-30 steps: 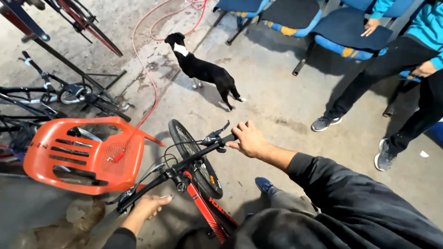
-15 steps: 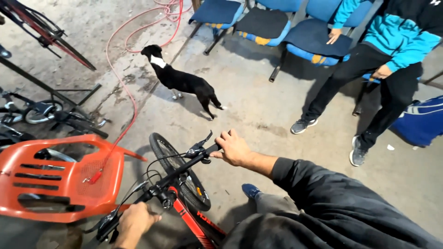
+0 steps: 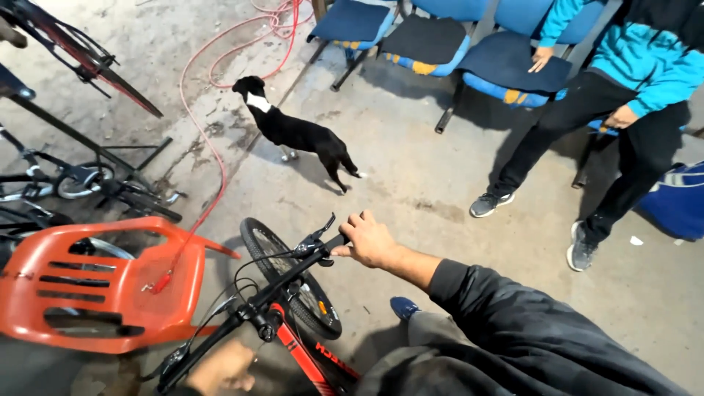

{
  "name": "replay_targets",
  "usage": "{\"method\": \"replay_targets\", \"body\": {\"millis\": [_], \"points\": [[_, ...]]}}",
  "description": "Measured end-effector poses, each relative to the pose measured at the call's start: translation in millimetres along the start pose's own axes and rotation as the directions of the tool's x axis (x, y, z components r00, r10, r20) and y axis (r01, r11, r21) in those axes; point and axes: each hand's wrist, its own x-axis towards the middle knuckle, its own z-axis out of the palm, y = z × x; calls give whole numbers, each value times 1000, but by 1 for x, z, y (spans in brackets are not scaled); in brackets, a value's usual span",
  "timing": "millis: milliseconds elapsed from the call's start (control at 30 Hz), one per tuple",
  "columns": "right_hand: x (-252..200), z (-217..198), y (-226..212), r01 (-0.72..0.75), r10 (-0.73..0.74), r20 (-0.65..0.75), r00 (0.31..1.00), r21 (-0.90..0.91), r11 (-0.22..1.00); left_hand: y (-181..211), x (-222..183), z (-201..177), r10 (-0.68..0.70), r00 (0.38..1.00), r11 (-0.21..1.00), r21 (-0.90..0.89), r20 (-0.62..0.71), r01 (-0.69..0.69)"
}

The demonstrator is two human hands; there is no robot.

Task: Adjusting components and tightening bolts on the handlebar and stem of a mountain bicycle.

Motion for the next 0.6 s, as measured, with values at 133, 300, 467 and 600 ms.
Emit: {"method": "replay_targets", "body": {"millis": [133, 300, 467, 600], "points": [[0, 3, -4, -35, 35, -22, 999, 20, 999, 32, -15, -13, -91, 987, 994, -43, 129, 98], [-4, 0, -7, -33, 36, -53, 998, 42, 999, -9, 44, -6, -90, 965, 883, -427, 248, 192], [4, -1, -4, 7, -5, -70, 998, 20, 1000, -22, 68, 26, 58, 991, 925, -367, -119, -98], [2, -1, -2, 36, -39, -71, 997, -36, 999, -21, 40, 67, 116, 869, 973, -120, -481, -196]]}}
